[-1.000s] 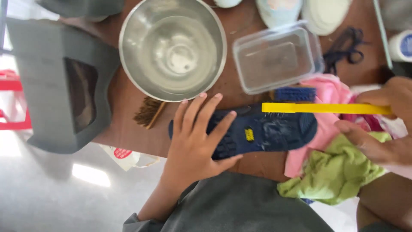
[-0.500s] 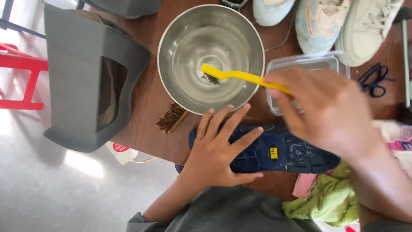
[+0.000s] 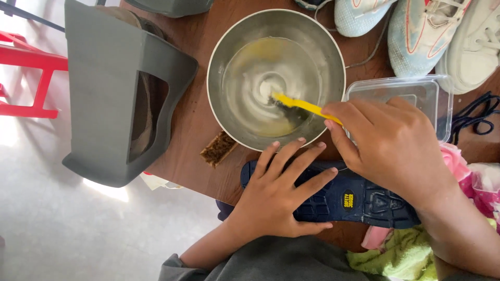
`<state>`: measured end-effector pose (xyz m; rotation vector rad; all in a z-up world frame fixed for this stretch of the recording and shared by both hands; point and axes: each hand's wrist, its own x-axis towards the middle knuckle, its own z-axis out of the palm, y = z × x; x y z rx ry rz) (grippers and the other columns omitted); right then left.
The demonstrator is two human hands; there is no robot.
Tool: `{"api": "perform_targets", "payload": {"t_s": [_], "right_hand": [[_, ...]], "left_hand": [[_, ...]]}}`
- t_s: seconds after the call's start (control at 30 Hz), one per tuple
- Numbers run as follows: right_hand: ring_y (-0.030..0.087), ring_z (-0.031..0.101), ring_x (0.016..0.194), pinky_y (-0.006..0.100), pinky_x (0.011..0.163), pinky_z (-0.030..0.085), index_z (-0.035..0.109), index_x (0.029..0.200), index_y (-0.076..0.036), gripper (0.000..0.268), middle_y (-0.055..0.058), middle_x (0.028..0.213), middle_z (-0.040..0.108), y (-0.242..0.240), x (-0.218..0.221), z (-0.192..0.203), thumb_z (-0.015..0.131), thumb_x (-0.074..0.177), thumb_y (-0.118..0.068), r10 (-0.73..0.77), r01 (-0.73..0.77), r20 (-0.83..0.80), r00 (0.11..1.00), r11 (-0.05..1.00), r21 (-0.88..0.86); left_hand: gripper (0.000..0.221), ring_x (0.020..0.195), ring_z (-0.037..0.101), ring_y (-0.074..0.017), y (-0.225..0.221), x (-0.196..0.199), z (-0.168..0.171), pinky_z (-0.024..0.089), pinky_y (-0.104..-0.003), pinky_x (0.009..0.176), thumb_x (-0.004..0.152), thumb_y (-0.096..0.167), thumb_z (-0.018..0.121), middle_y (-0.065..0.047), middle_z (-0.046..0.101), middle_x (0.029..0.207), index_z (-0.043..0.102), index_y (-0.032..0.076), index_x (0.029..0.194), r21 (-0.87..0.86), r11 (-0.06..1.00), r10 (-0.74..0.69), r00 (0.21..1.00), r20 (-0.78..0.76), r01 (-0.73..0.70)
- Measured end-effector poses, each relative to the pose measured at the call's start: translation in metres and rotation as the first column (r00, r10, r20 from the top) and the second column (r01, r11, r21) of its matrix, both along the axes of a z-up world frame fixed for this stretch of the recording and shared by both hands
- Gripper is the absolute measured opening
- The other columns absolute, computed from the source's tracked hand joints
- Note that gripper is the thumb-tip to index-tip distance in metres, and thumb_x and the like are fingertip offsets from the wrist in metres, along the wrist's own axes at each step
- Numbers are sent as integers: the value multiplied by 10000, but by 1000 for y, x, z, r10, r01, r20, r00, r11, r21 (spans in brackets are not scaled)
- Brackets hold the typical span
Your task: Brushing and cleaning the sole of a shoe using a small brush and a cloth.
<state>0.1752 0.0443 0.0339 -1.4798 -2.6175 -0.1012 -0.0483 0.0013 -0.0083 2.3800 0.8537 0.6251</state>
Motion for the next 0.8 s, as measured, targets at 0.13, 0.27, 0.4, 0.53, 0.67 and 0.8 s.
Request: {"api": "perform_targets", "payload": {"t_s": [0.13, 0.27, 0.4, 0.53, 0.67, 0.8], "right_hand": [[193, 534, 513, 346, 518, 425, 734, 1122, -103, 114, -19, 738, 679, 0, 2, -2, 712, 1043, -183, -14, -3, -156, 988, 994, -106], [154, 637, 580, 298, 462, 456, 742, 1107, 2, 161, 74, 851, 754, 2, 10, -5, 666, 1052, -128, 4, -36, -354, 935, 996, -85], [169, 587, 577, 312, 522, 414, 735, 1013, -3, 65, 83, 795, 722, -4, 19, -8, 697, 1034, -51, 0, -9, -451, 893, 1000, -19], [177, 494, 450, 316, 410, 331, 758, 918, 99, 168, 117, 592, 594, -12, 39, -30, 679, 980, -35, 53, 25, -585, 809, 992, 125], [196, 585, 562, 360, 486, 428, 770, 895, 33, 96, 99, 704, 675, -12, 19, -9, 754, 985, 3, 27, 14, -384, 923, 995, 103], [134, 572, 537, 291, 457, 381, 764, 897, -9, 183, 64, 709, 689, -9, 18, -5, 809, 1043, -110, 19, 4, -372, 928, 998, 61]], "left_hand": [[692, 1460, 468, -387, 0, 0, 0, 296, -577, 1212, 910, 672, 572, -145, 523, 1535, 614, 193, 1408, 5, 1000, -3, 1000, -12, 3], [709, 1463, 469, -387, 2, -1, 0, 298, -570, 1207, 902, 684, 564, -141, 529, 1537, 611, 197, 1414, 5, 1000, -15, 1000, -26, 15], [713, 1471, 461, -384, 1, -1, -1, 297, -578, 1217, 905, 691, 563, -139, 525, 1542, 599, 203, 1422, -1, 1000, -20, 1000, -23, 20], [703, 1460, 477, -383, 1, 0, 0, 313, -577, 1209, 901, 686, 579, -137, 520, 1546, 614, 199, 1407, 4, 1000, -9, 1000, -16, 9], [706, 1452, 488, -386, 1, -1, 0, 321, -565, 1202, 888, 692, 595, -140, 526, 1539, 623, 205, 1398, 24, 1000, -1, 1000, -13, 1], [712, 1467, 470, -395, 2, 0, -1, 288, -582, 1232, 908, 702, 534, -150, 529, 1535, 618, 206, 1412, 17, 1000, -8, 1000, 5, 8]]}}
